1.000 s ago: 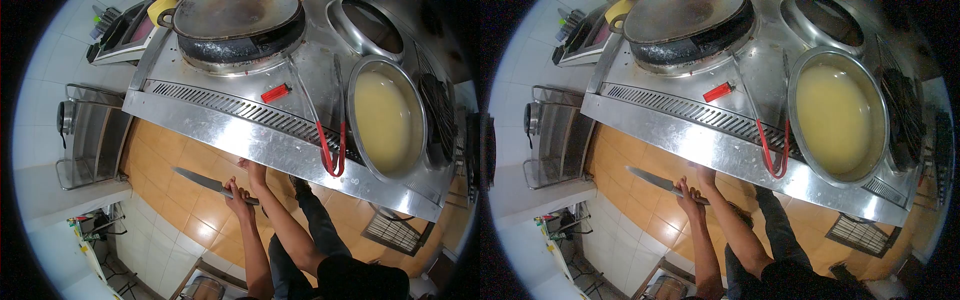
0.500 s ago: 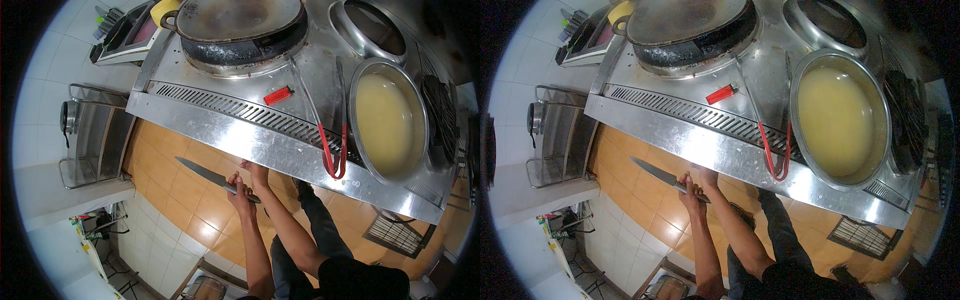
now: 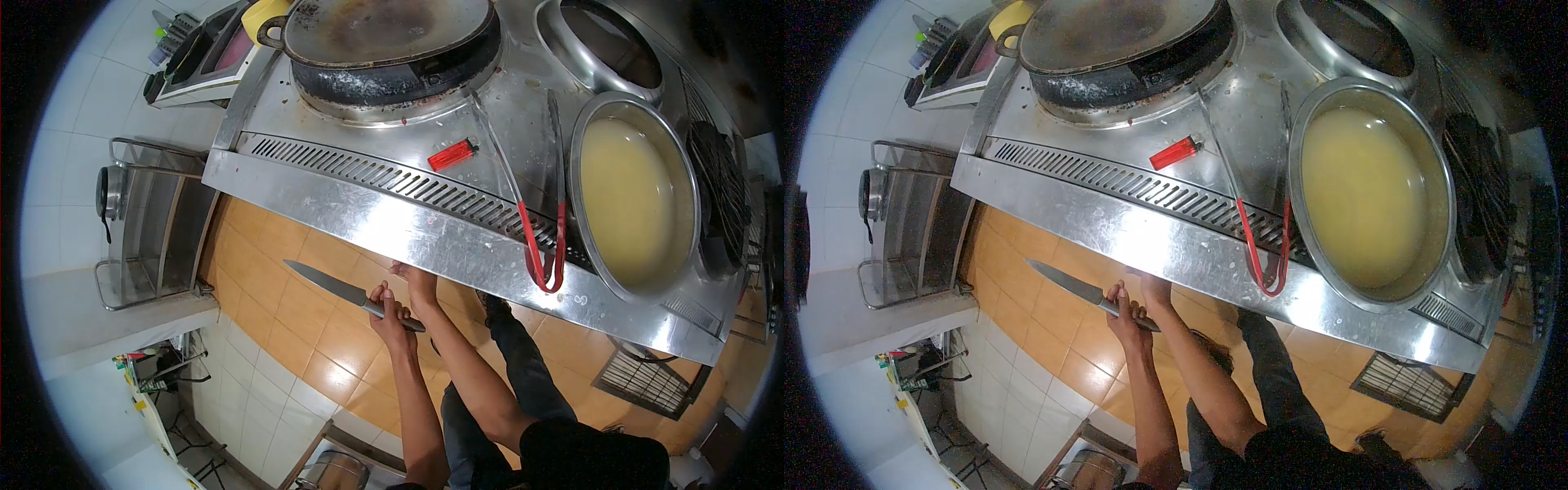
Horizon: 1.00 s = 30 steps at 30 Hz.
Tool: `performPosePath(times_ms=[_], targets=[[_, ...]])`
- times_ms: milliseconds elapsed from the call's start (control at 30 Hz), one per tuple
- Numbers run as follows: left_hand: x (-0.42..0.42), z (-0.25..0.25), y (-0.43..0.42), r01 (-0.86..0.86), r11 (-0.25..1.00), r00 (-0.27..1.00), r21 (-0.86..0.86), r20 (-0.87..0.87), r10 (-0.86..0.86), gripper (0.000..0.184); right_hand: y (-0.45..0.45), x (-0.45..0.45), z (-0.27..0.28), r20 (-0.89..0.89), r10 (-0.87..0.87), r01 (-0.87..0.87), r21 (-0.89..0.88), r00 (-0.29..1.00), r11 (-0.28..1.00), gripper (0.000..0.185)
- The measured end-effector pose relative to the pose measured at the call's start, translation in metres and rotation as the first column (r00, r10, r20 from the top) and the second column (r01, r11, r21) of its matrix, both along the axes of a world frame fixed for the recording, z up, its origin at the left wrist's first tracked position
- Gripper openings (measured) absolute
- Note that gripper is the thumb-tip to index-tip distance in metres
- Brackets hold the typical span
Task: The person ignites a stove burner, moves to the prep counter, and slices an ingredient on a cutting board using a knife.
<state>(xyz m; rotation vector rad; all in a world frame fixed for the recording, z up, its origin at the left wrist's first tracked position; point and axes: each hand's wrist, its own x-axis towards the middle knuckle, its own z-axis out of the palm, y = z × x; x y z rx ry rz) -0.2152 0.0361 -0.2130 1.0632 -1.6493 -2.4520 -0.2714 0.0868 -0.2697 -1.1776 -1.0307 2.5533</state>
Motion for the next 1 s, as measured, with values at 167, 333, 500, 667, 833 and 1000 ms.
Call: performPosePath(times_ms=[167, 333, 500, 667, 833, 1000], targets=[[-0.001, 0.001, 0.001, 0.0, 1.0, 1.0, 0.001, -0.003, 0.0, 0.022, 0.0, 0.0, 0.001, 0.007, -0.006, 0.006, 0.03, 1.0, 1.0, 0.023], [-0.006, 0.005, 0.003, -0.004, 1.0, 1.0, 0.014, -0.009, 0.004, 0.023, -0.005, 0.001, -0.014, 0.015, -0.001, 0.0, 0.061, 1.0, 0.998, 0.026], [-0.013, 0.006, 0.009, 0.037, 0.999, 0.999, 0.002, -0.027, -0.037, 0.027, 0.002, 0.0, 0.004, 0.131, 0.075, -0.086, 0.077, 0.989, 0.993, 0.028], [-0.017, 0.007, 0.013, 0.043, 0.999, 0.998, 0.006, -0.052, -0.043, 0.026, 0.002, 0.0, 0.002, 0.209, 0.13, -0.146, 0.064, 0.969, 0.987, 0.026], [-0.017, 0.006, 0.013, 0.052, 0.999, 0.997, 0.007, -0.063, -0.052, 0.025, 0.001, 0.0, -0.007, 0.216, 0.169, -0.188, 0.069, 0.962, 0.98, 0.024], [-0.017, 0.005, 0.013, 0.049, 0.999, 0.997, 0.014, -0.056, -0.048, 0.026, 0.007, 0.0, 0.008, 0.257, 0.233, -0.244, 0.014, 0.938, 0.97, 0.02]])
